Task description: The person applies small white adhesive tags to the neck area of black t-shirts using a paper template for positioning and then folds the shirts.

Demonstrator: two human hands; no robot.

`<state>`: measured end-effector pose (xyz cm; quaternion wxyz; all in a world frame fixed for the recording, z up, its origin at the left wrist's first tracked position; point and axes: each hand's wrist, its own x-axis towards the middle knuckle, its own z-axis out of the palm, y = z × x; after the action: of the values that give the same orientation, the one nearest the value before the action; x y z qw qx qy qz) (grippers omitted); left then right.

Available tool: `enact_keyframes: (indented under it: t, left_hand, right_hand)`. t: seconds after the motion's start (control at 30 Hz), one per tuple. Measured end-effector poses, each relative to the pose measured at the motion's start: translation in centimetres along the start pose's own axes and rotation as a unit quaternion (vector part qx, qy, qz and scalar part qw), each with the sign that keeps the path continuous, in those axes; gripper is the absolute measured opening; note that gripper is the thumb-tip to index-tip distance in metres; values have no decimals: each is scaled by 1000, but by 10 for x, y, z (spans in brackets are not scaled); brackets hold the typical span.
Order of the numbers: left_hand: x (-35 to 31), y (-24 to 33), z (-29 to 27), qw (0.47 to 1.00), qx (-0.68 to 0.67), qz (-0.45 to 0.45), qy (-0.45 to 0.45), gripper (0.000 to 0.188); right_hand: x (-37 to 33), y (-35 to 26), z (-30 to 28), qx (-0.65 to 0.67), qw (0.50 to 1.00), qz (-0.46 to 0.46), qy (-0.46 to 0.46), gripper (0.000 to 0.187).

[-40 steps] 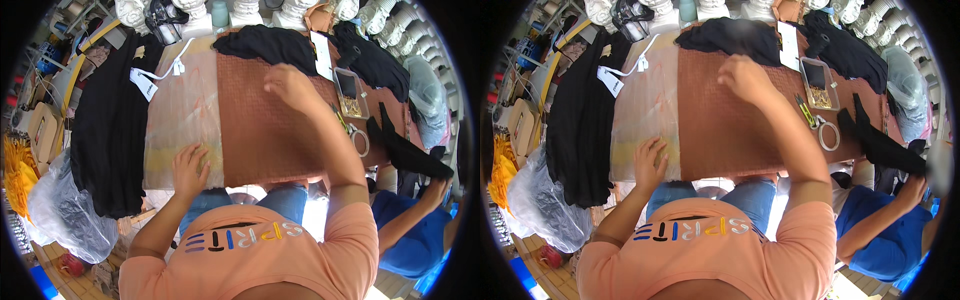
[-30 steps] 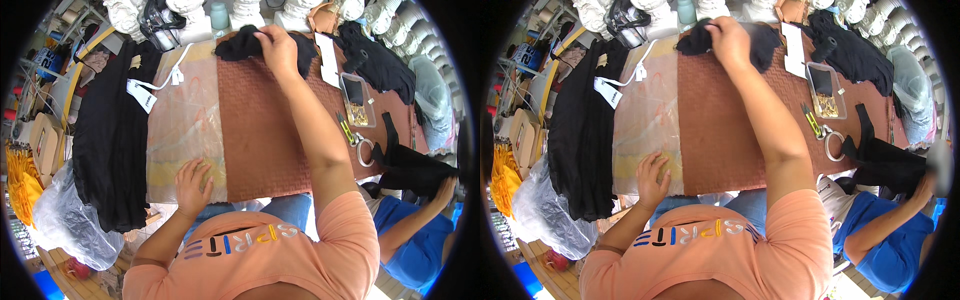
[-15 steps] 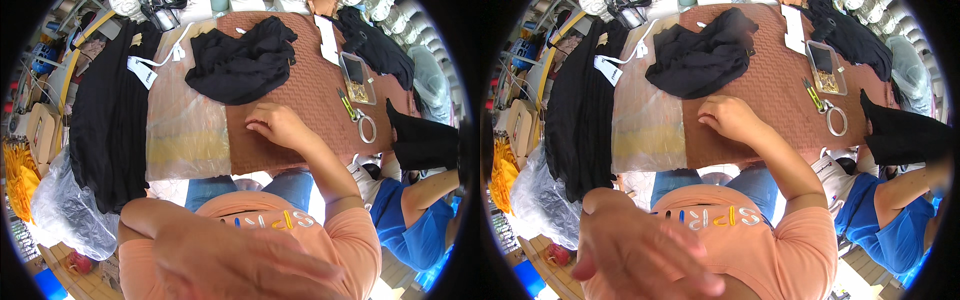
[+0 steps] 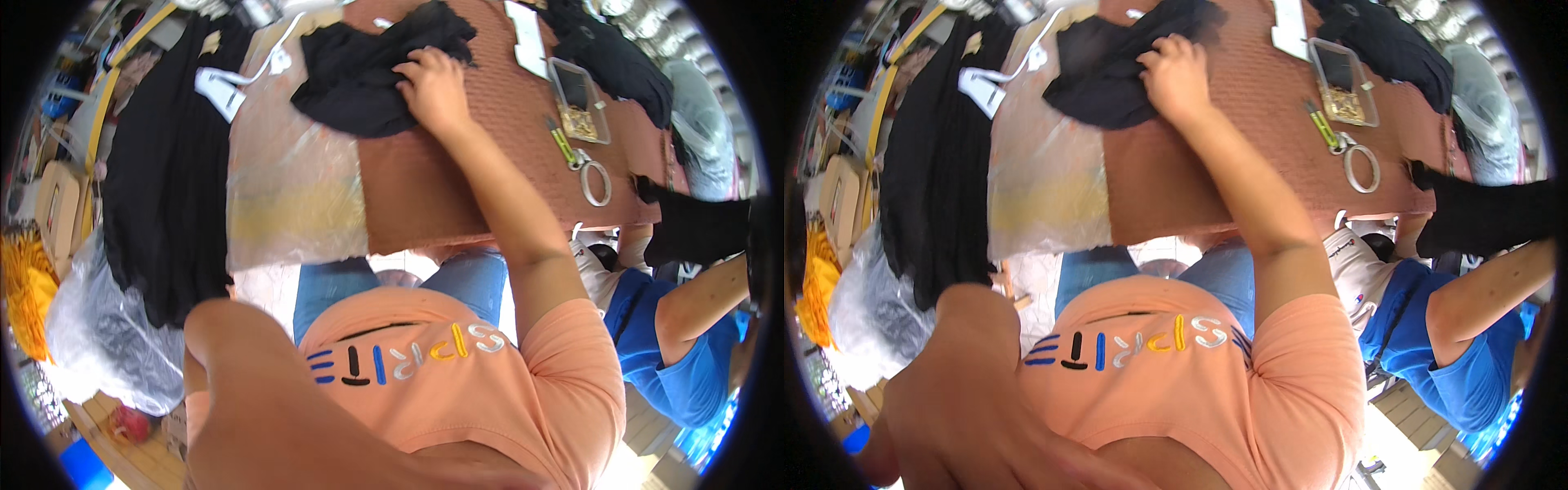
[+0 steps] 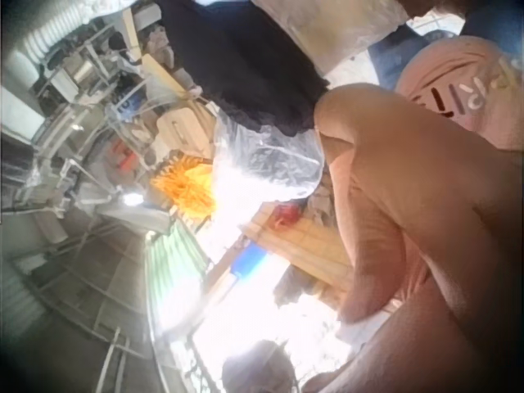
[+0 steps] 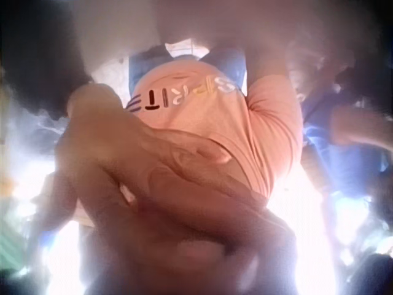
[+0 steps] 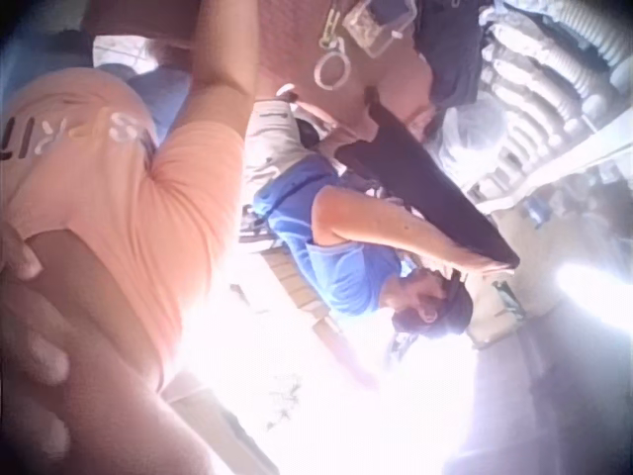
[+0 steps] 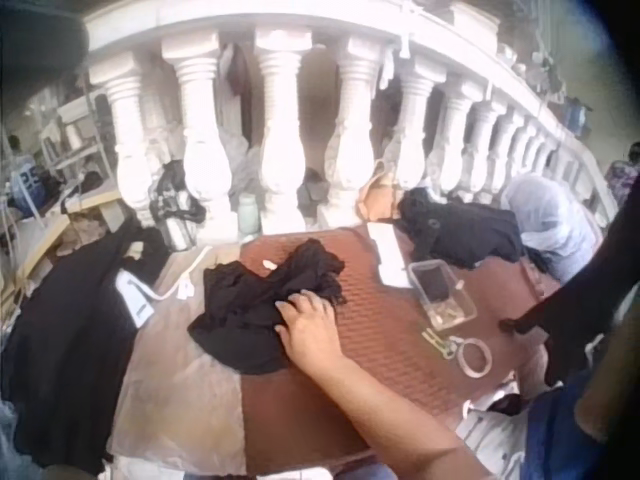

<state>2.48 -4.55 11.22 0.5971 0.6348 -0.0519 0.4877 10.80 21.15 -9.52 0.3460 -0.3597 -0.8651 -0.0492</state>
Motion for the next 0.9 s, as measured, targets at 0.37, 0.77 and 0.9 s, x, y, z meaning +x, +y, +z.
enact_keyframes:
  t: [0.37,0.77,0.9]
  left_hand:
    - [-42,-47,-122,871,311,-282,255,42]
    - [-84,-116,-203,720,425,-262,482,29]
    - [-65,-77,-191,714,381,-242,536,28]
  right_hand:
    - [-58,-62,-86,257,936,-132,-203,19]
    - [-87,-67,-124,263,941,-116,-181,15]
    - [-81,-68,-158,229,947,-151,-170,14]
